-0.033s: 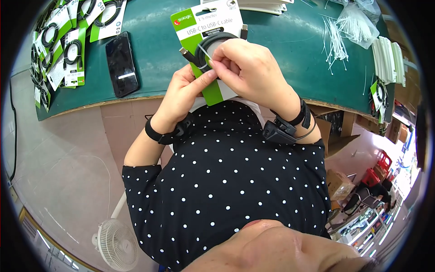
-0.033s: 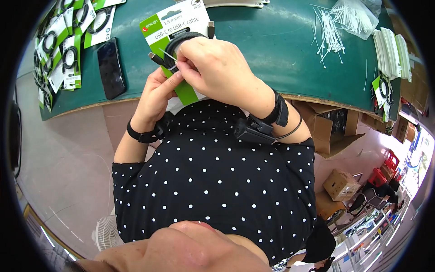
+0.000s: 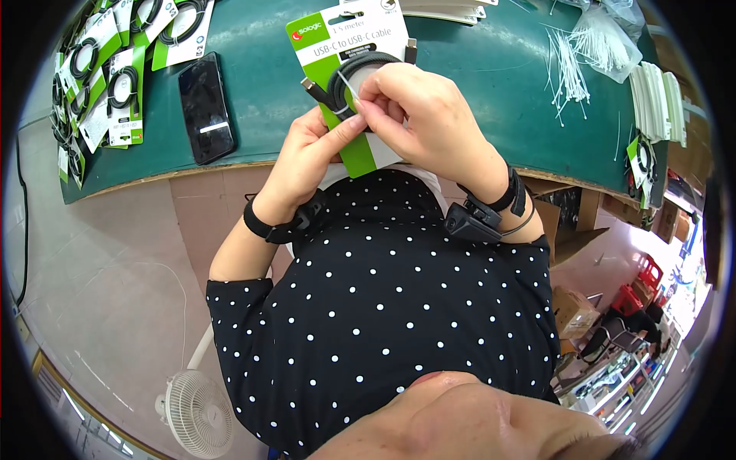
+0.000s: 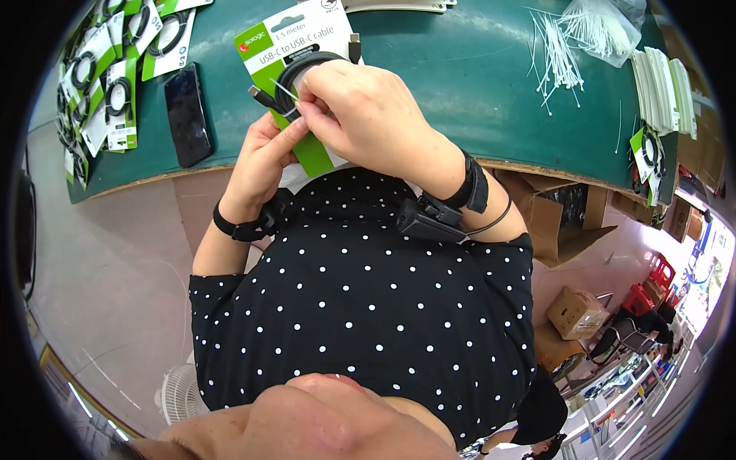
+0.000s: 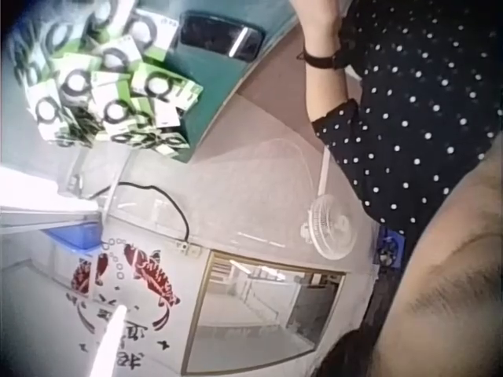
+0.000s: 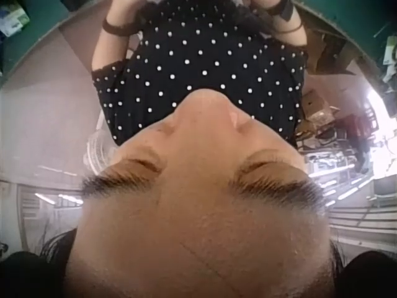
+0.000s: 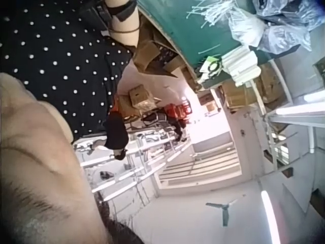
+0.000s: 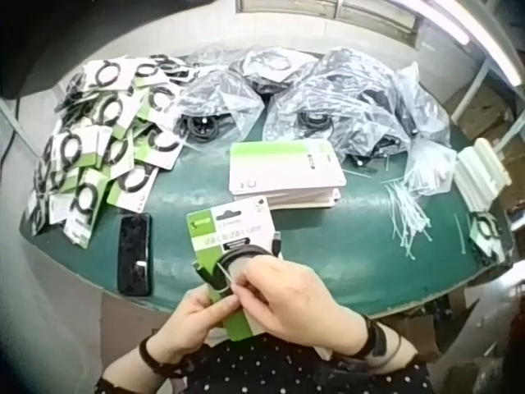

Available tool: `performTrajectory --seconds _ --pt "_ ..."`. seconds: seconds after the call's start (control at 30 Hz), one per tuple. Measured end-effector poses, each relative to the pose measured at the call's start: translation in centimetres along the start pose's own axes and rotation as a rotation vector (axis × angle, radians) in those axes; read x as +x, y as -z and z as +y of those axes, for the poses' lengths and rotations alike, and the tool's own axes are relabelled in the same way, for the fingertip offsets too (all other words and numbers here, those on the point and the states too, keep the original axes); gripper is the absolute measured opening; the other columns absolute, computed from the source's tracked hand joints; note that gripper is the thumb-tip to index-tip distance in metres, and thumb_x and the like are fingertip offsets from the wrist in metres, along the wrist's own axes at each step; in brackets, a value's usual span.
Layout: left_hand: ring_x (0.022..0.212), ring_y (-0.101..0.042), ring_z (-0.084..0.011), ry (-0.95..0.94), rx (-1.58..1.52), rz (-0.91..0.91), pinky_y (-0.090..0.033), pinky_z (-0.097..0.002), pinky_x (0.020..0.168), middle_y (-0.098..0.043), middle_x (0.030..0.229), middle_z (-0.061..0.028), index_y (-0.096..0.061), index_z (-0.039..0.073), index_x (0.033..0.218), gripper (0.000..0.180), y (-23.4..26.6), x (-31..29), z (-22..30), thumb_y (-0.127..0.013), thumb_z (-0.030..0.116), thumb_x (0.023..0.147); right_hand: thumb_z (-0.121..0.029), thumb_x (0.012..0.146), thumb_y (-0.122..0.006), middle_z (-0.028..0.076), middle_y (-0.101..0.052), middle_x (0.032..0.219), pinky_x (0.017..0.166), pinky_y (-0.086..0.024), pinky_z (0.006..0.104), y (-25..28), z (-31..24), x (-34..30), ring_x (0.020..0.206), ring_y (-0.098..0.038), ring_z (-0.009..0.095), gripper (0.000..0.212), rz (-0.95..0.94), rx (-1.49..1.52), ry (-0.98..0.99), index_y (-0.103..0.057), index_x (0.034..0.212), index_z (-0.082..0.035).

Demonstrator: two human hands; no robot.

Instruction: The person secures a coiled cable to a cardboard backing by threading a plastic tie through the card and around the cable. They pull the tie tight by hand and then repeat the process with a second plastic tie.

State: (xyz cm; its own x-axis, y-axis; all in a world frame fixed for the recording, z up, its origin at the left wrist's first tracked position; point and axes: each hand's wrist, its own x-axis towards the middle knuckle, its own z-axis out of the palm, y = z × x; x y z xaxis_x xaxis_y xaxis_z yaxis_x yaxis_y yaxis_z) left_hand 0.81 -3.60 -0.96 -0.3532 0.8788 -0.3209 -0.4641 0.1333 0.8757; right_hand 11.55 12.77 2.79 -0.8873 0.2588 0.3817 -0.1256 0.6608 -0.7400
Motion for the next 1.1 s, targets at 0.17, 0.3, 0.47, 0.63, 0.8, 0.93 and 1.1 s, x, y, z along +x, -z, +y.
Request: performTrajectory --seconds 0.17,0.3,0.47,0.63,0.8,0.93,1.1 --pt "0.09 -0.066 -0.0095 0.091 -0.018 0.046 -0.056 -0.0264 0.074 -0.069 0.105 -0.0024 -0.063 0.006 0.12 0.028 0.1 0.0 0.8 -0.061 0.026 0.1 -0.006 0.086 -0.07 0.007 -0.058 0.075 0.057 -0.048 0.029 -0.5 0.8 0.1 0.063 -0.059 0.018 0.011 0.005 0.032 0.033 -0.062 0.09 -0.001" --pt "0.09 -0.067 -0.0101 0.096 -0.016 0.053 -0.057 -0.0265 0.074 -0.069 0.106 -0.0028 -0.063 0.006 0.12 0.028 0.2 0.0 0.8 -0.061 0.027 0.1 -0.005 0.087 -0.069 0.008 -0.057 0.076 0.057 -0.048 0.0289 -0.3 0.8 0.1 0.064 -0.059 0.018 0.01 -0.024 0.059 0.023 -0.061 0.091 -0.001" --pt "0.09 -0.067 -0.0101 0.108 -0.024 0.045 -0.057 -0.0265 0.074 -0.069 0.107 -0.0032 -0.062 0.006 0.121 0.029 0.2 0.1 1.0 -0.061 0.026 0.1 -0.005 0.088 -0.069 0.008 -0.057 0.077 0.057 -0.047 0.0279 -0.2 1.0 0.1 0.064 -0.058 0.016 0.009 -0.026 0.06 0.039 -0.061 0.091 0.0" --pt "0.092 -0.068 -0.0106 0.112 -0.035 0.051 -0.058 -0.0267 0.075 -0.068 0.108 -0.0036 -0.061 0.006 0.122 0.029 0.3 0.1 1.2 -0.061 0.026 0.101 -0.006 0.086 -0.068 0.009 -0.061 0.077 0.059 -0.049 0.0323 -0.4 1.0 0.2 0.067 -0.061 0.023 0.009 0.018 0.103 0.02 -0.06 0.088 -0.001" --pt "0.093 -0.068 -0.0116 0.102 -0.048 0.065 -0.058 -0.0271 0.076 -0.068 0.109 -0.0044 -0.061 0.006 0.122 0.029 0.3 0.2 1.2 -0.06 0.025 0.101 -0.002 0.089 -0.068 0.005 -0.058 0.081 0.056 -0.045 0.0232 -0.8 1.5 -0.1 0.065 -0.056 0.011 0.008 0.038 0.148 0.048 -0.061 0.091 0.001" --pt "0.093 -0.069 -0.0121 0.102 -0.07 0.071 -0.059 -0.0272 0.076 -0.069 0.109 -0.005 -0.061 0.006 0.122 0.028 0.1 0.1 1.0 -0.06 0.025 0.101 -0.002 0.089 -0.068 0.005 -0.06 0.083 0.056 -0.045 0.0225 -0.8 1.5 -0.2 0.064 -0.055 0.01 0.007 0.019 0.181 0.022 -0.062 0.091 0.001" --pt "0.092 -0.069 -0.0122 0.092 -0.096 0.078 -0.059 -0.0271 0.075 -0.069 0.11 -0.0055 -0.061 0.005 0.121 0.028 0.2 0.2 0.9 -0.06 0.024 0.1 -0.001 0.088 -0.069 0.005 -0.061 0.083 0.057 -0.046 0.0224 -0.7 1.7 -0.4 0.065 -0.055 0.01 0.008 0.019 0.179 0.04 -0.063 0.091 0.002"
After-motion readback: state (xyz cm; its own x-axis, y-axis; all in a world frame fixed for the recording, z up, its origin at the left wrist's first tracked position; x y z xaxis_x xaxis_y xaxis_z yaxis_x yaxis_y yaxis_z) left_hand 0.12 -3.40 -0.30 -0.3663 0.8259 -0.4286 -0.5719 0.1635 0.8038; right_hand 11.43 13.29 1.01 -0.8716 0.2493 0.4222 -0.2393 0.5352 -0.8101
